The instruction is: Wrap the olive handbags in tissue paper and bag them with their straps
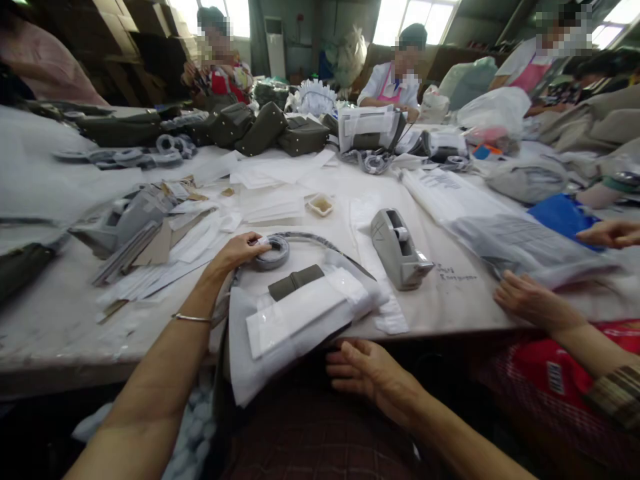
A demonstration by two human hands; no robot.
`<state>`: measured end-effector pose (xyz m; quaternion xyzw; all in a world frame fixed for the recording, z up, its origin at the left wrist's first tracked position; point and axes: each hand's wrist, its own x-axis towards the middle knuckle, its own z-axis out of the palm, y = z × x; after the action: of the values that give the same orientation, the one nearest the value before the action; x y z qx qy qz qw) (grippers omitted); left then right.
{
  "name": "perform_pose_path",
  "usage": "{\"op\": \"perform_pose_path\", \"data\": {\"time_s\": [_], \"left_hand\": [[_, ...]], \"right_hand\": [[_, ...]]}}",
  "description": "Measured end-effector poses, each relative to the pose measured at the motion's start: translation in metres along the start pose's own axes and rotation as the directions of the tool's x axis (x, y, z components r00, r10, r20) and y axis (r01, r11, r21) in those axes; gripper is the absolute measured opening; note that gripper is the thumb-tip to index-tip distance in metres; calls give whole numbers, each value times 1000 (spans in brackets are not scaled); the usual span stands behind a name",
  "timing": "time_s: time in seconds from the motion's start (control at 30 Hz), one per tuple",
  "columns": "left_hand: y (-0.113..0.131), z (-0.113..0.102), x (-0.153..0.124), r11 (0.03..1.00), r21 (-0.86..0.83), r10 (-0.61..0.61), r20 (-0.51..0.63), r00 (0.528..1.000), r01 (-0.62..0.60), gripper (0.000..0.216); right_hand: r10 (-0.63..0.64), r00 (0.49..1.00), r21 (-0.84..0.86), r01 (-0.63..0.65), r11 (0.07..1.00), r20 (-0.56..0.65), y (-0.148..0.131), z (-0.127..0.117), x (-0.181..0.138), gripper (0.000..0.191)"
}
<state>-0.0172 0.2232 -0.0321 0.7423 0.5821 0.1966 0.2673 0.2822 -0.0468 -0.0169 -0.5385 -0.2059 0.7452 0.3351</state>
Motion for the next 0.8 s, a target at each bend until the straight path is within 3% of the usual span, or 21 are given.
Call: {"op": "perform_pose_path", "data": {"time_s": [0.17,0.3,0.47,0.63,0.8], "left_hand": [[25,0,15,966,254,-71,85,994,47,35],[35,-4,19,942,331,-107,122,987,61,35],[41,-26,13,941,336,-103,195,975,32,22],[62,-56,-6,922,386,-8,81,997,-24,32],[105,-87,-36,879,465,164,-79,983,-110,31]], "right_hand": [[12,1000,322,-19,947,25,-5,26,3,62],[64,998,383,-61,922,6,-7,29,5,64],[103,994,401,-86,912,-22,-8,28,9,65],[75,997,451,-62,891,-11,-5,32,12,56],[-76,987,539,-14,842,144,-9,47,14,46]]}}
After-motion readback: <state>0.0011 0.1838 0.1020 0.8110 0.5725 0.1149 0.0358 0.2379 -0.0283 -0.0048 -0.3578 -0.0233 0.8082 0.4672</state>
